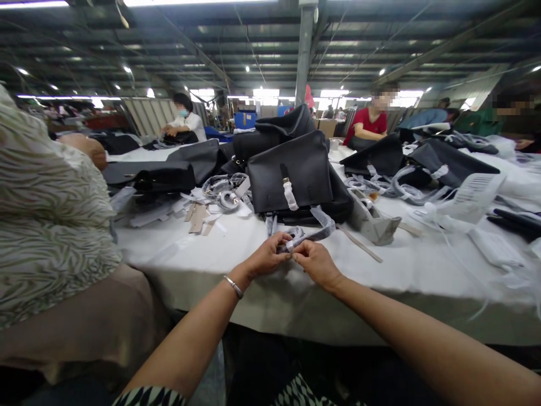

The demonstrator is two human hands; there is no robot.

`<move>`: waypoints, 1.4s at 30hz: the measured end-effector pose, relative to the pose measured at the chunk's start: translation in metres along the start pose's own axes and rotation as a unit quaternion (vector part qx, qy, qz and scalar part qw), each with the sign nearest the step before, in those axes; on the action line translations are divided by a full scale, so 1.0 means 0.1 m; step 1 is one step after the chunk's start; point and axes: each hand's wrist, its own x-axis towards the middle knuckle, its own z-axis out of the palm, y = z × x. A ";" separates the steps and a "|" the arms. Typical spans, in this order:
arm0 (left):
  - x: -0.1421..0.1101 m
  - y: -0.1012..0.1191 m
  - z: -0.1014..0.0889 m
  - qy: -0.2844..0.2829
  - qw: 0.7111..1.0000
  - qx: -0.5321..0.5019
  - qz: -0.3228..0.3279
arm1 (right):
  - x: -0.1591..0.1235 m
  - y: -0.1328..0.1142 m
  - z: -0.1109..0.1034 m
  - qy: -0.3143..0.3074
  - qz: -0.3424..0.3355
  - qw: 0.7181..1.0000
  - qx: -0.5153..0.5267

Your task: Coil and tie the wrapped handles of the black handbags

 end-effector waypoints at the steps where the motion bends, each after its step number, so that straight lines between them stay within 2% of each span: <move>1: 0.00 -0.01 0.00 -0.001 1.000 -0.017 -0.005 | 0.00 0.01 0.00 0.001 -0.019 1.000 -0.016; 5: 0.00 -0.04 0.01 0.028 0.995 -0.092 -0.030 | 0.01 0.06 0.04 0.004 -0.067 0.996 -0.059; 12: 0.02 -0.10 -0.01 0.072 0.986 -0.145 -0.046 | -0.05 0.12 0.21 0.081 -0.085 0.993 -0.032; 21: -0.02 0.00 0.00 0.056 0.971 -0.217 -0.078 | -0.01 0.21 0.11 0.105 -0.132 0.979 -0.113; 24: -0.02 0.03 -0.02 0.048 0.967 -0.234 -0.084 | 0.05 0.30 0.10 0.095 -0.172 0.975 -0.109; 27: -0.02 0.04 -0.05 0.032 0.965 -0.245 -0.090 | 0.15 0.42 0.09 0.079 -0.245 0.960 -0.105; 30: -0.02 0.06 -0.09 0.011 0.965 -0.246 -0.094 | 0.27 0.50 0.02 0.061 -0.336 0.931 -0.130; 33: -0.02 0.08 -0.12 -0.018 0.962 -0.250 -0.103 | 0.40 0.50 -0.10 0.008 -0.397 0.896 -0.198; 35: -0.01 0.09 -0.13 -0.032 0.960 -0.255 -0.111 | 0.49 0.45 -0.18 -0.041 -0.397 0.882 -0.249; 37: 0.00 0.09 -0.14 -0.031 0.960 -0.251 -0.117 | 0.57 0.40 -0.24 -0.085 -0.366 0.884 -0.278; 39: 0.01 0.10 -0.14 -0.022 0.962 -0.244 -0.122 | 0.65 0.35 -0.28 -0.108 -0.336 0.896 -0.270; 42: 0.01 0.12 -0.14 -0.013 0.964 -0.235 -0.122 | 0.72 0.32 -0.29 -0.121 -0.344 0.906 -0.216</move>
